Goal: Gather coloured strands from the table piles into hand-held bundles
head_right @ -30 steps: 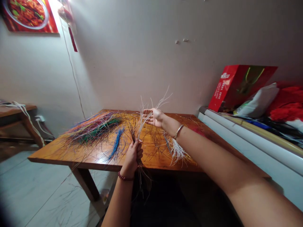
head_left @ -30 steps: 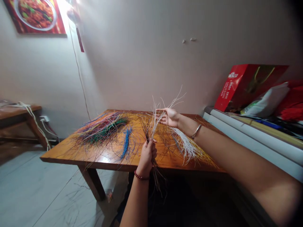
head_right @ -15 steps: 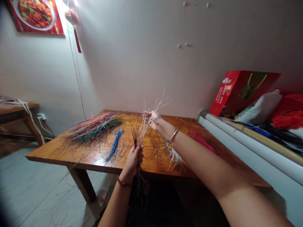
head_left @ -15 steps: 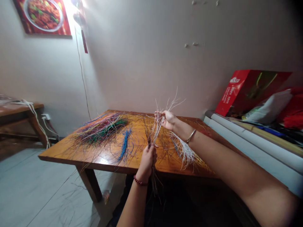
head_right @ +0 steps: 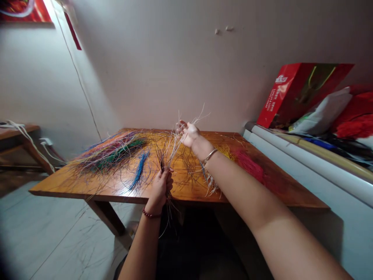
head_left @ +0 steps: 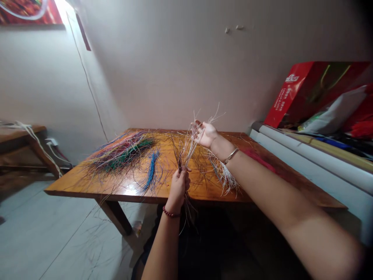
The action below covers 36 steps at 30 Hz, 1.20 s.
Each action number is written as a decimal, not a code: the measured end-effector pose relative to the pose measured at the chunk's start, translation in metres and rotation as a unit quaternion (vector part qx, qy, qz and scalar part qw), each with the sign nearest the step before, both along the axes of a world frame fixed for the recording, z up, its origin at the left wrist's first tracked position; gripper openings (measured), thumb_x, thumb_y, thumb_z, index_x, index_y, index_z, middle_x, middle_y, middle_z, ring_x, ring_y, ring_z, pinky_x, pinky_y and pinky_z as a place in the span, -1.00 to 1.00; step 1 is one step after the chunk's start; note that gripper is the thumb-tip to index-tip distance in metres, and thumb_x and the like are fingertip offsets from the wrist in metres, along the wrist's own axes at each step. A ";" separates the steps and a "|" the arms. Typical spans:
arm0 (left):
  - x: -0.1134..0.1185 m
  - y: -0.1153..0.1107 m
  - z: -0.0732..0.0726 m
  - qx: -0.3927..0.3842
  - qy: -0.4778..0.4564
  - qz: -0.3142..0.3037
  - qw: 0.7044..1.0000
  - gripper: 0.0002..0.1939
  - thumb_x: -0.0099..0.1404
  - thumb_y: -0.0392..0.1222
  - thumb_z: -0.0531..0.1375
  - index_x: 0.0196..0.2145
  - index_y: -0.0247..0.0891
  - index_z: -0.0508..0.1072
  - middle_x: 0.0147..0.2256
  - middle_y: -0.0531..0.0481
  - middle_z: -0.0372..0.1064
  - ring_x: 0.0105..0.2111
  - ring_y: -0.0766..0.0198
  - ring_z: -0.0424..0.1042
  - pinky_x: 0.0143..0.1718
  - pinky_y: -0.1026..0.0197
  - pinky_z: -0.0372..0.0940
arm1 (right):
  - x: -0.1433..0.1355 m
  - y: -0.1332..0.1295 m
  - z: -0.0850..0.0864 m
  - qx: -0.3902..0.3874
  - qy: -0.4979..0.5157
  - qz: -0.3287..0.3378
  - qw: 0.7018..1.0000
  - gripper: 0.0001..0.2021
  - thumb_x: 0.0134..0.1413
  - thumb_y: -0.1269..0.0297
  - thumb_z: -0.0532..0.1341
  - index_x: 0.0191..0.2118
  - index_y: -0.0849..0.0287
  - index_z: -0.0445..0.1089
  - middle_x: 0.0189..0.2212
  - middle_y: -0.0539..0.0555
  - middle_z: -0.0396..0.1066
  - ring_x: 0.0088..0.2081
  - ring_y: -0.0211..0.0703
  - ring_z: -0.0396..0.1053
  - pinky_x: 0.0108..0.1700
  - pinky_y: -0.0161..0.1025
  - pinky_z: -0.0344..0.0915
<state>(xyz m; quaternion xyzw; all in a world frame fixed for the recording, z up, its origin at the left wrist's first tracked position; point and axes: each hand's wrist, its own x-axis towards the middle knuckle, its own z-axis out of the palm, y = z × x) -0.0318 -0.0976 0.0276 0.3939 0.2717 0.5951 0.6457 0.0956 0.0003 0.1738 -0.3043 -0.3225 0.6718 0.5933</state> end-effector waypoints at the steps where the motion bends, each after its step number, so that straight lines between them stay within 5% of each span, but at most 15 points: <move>1: 0.001 0.001 -0.001 -0.001 -0.003 0.000 1.000 -0.65 0.08 0.09 0.19 -0.39 -0.29 0.31 -0.66 0.24 -0.23 -0.74 0.56 -0.22 -0.74 0.45 -0.28 | 0.001 0.000 0.000 0.002 0.004 0.007 1.000 -0.60 0.27 0.20 -0.30 -0.32 0.11 0.24 -0.38 0.00 0.38 -0.43 -0.25 0.31 -0.38 -0.26 0.23; 7: 0.006 0.001 -0.004 -0.026 -0.011 -0.008 1.000 -0.64 0.05 0.07 0.22 -0.39 -0.28 0.30 -0.66 0.25 -0.21 -0.75 0.56 -0.21 -0.75 0.45 -0.28 | 0.007 0.003 0.000 0.024 -0.040 0.065 0.997 -0.59 0.26 0.18 -0.30 -0.25 0.13 0.24 -0.26 0.08 0.41 -0.29 -0.21 0.37 -0.25 -0.20 0.27; 15: 0.008 0.002 -0.006 -0.028 -0.007 -0.007 1.000 -0.65 0.06 0.08 0.21 -0.40 -0.28 0.29 -0.66 0.25 -0.24 -0.75 0.56 -0.25 -0.75 0.44 -0.31 | 0.015 0.008 -0.024 -0.009 -0.004 0.125 0.992 -0.66 0.25 0.23 -0.22 -0.20 0.20 0.25 -0.24 0.15 0.39 -0.25 -0.22 0.39 -0.18 -0.22 0.32; 23: 0.008 0.002 -0.007 -0.041 0.003 -0.006 0.999 -0.63 0.04 0.09 0.22 -0.40 -0.29 0.29 -0.66 0.25 -0.22 -0.75 0.57 -0.23 -0.75 0.44 -0.30 | 0.018 -0.001 -0.029 0.003 -0.019 0.186 0.982 -0.55 0.16 -0.03 -0.16 -0.13 0.24 0.20 -0.23 0.24 0.37 -0.22 -0.11 0.38 -0.21 -0.13 0.36; 36: 0.008 0.007 -0.013 -0.031 0.021 -0.007 0.999 -0.62 0.07 0.11 0.19 -0.38 -0.28 0.28 -0.66 0.25 -0.21 -0.74 0.56 -0.22 -0.74 0.44 -0.30 | 0.015 0.003 -0.050 0.029 -0.038 0.223 0.974 -0.86 0.00 0.47 0.04 -0.27 0.21 0.25 -0.28 0.10 0.40 -0.22 -0.23 0.39 -0.14 -0.27 0.33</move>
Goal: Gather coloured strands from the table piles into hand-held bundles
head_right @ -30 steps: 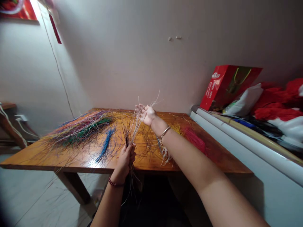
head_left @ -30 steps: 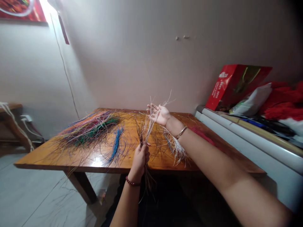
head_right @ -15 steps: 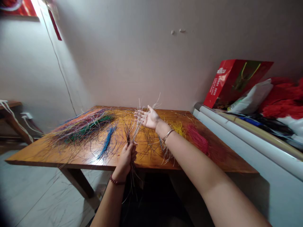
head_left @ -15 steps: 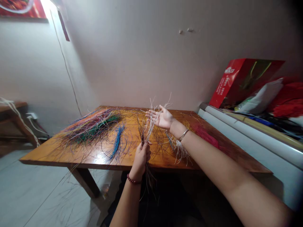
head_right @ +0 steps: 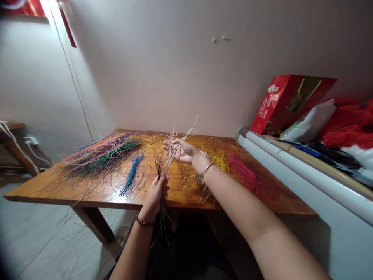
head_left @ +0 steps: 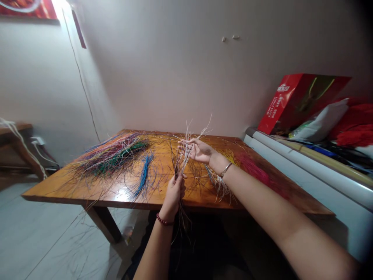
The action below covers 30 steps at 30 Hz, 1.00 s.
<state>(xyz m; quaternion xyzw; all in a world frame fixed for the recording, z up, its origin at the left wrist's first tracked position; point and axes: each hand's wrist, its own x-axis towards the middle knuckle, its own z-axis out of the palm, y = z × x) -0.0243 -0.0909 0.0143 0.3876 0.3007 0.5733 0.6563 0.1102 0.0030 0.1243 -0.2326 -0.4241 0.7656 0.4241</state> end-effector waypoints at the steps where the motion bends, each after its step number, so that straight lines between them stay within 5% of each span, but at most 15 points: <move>1: 0.000 0.000 -0.001 0.002 -0.001 -0.001 1.000 -0.62 0.07 0.11 0.19 -0.38 -0.28 0.28 -0.66 0.25 -0.21 -0.74 0.56 -0.23 -0.74 0.43 -0.30 | -0.001 0.001 -0.002 -0.004 0.001 -0.002 1.000 -0.86 0.01 0.48 0.04 -0.27 0.20 0.25 -0.29 0.10 0.40 -0.23 -0.24 0.39 -0.16 -0.28 0.34; 15: -0.003 0.008 -0.008 -0.005 -0.019 -0.030 0.999 -0.61 0.07 0.13 0.18 -0.37 -0.26 0.26 -0.65 0.25 -0.23 -0.75 0.55 -0.25 -0.76 0.42 -0.34 | -0.007 0.004 -0.007 -0.077 0.013 -0.014 0.997 -0.74 0.05 0.52 -0.02 -0.15 0.26 0.30 -0.38 0.11 0.42 -0.35 -0.27 0.40 -0.58 -0.49 0.31; 30: -0.004 0.008 -0.008 -0.001 -0.023 -0.032 0.999 -0.63 0.10 0.12 0.16 -0.37 -0.26 0.24 -0.64 0.24 -0.24 -0.74 0.55 -0.26 -0.76 0.42 -0.33 | -0.008 0.004 -0.006 -0.003 0.011 -0.025 1.000 -0.81 -0.06 0.50 0.11 -0.27 0.19 0.32 -0.35 0.03 0.41 -0.31 -0.27 0.38 -0.44 -0.43 0.32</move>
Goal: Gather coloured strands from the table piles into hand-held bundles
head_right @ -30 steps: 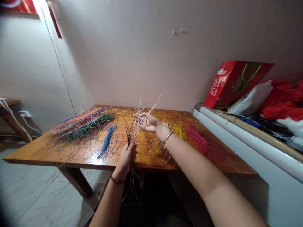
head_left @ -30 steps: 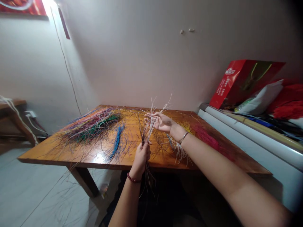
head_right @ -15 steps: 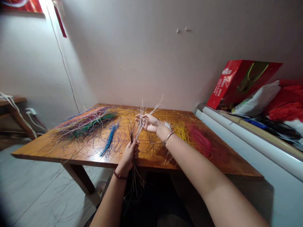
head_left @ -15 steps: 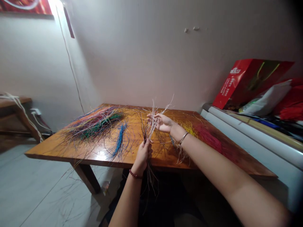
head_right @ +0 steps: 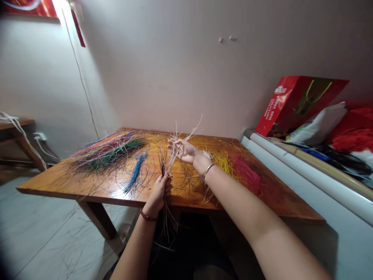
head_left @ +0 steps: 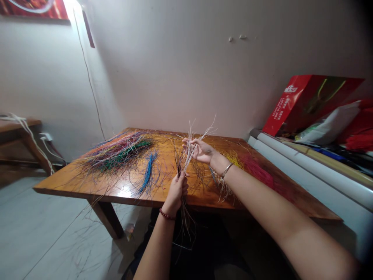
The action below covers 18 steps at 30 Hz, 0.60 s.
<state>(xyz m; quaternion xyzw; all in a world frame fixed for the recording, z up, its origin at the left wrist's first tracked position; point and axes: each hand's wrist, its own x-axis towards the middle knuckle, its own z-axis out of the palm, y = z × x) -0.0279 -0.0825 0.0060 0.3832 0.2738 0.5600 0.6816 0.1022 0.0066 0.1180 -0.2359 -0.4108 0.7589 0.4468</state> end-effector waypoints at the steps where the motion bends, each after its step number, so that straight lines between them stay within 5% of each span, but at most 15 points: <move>1: 0.000 0.000 0.000 -0.001 -0.001 0.000 1.000 -0.63 0.10 0.12 0.16 -0.37 -0.26 0.24 -0.64 0.24 -0.24 -0.74 0.55 -0.25 -0.76 0.42 -0.33 | 0.000 -0.001 0.001 -0.001 -0.003 -0.002 1.000 -0.81 -0.05 0.51 0.11 -0.27 0.18 0.32 -0.34 0.02 0.41 -0.31 -0.29 0.38 -0.45 -0.45 0.30; 18: 0.000 -0.001 0.001 -0.002 0.004 0.004 1.000 -0.62 0.09 0.13 0.16 -0.38 -0.26 0.25 -0.65 0.24 -0.25 -0.74 0.55 -0.27 -0.76 0.42 -0.33 | -0.005 -0.001 -0.004 0.052 -0.068 -0.054 0.995 -0.78 -0.13 0.51 0.21 -0.27 0.16 0.37 -0.30 0.03 0.41 -0.29 -0.30 0.34 -0.36 -0.42 0.26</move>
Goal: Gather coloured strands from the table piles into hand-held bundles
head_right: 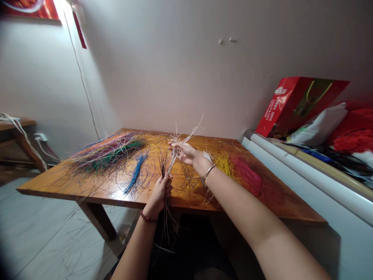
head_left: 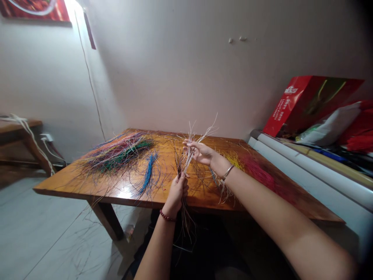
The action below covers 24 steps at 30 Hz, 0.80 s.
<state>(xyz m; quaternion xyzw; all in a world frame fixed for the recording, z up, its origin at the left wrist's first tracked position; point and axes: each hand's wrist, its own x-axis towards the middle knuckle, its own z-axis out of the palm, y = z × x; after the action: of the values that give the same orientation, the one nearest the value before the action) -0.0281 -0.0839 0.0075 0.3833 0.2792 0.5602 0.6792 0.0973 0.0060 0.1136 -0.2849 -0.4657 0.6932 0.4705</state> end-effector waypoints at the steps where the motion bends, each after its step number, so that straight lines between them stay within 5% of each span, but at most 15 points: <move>1: 0.000 0.000 0.000 -0.001 0.000 0.001 1.000 -0.62 0.09 0.13 0.16 -0.38 -0.26 0.25 -0.65 0.25 -0.25 -0.74 0.55 -0.27 -0.76 0.42 -0.33 | -0.001 0.000 0.000 0.010 -0.010 -0.011 1.000 -0.77 -0.14 0.51 0.23 -0.28 0.16 0.37 -0.31 0.02 0.41 -0.30 -0.31 0.33 -0.37 -0.43 0.25; 11: 0.000 0.000 -0.001 0.005 0.001 0.004 1.000 -0.61 0.09 0.15 0.15 -0.37 -0.26 0.26 -0.65 0.24 -0.25 -0.74 0.55 -0.26 -0.76 0.43 -0.33 | -0.011 -0.013 0.008 0.001 -0.041 -0.076 0.996 -0.81 -0.07 0.58 0.17 -0.31 0.20 0.37 -0.34 0.06 0.41 -0.39 -0.33 0.34 -0.43 -0.42 0.27; 24: -0.001 0.000 -0.001 0.012 -0.001 -0.002 1.000 -0.61 0.10 0.14 0.16 -0.37 -0.27 0.25 -0.66 0.25 -0.24 -0.75 0.55 -0.27 -0.76 0.42 -0.32 | -0.018 -0.011 0.008 -0.085 -0.014 -0.073 0.994 -0.89 0.06 0.51 0.03 -0.40 0.18 0.21 -0.67 -0.07 0.16 -0.65 -0.37 0.14 -0.57 -0.40 0.18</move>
<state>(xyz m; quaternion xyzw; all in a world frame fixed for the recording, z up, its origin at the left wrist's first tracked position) -0.0286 -0.0843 0.0066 0.3916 0.2708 0.5629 0.6756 0.0794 -0.0053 0.1221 -0.3672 -0.3898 0.6896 0.4874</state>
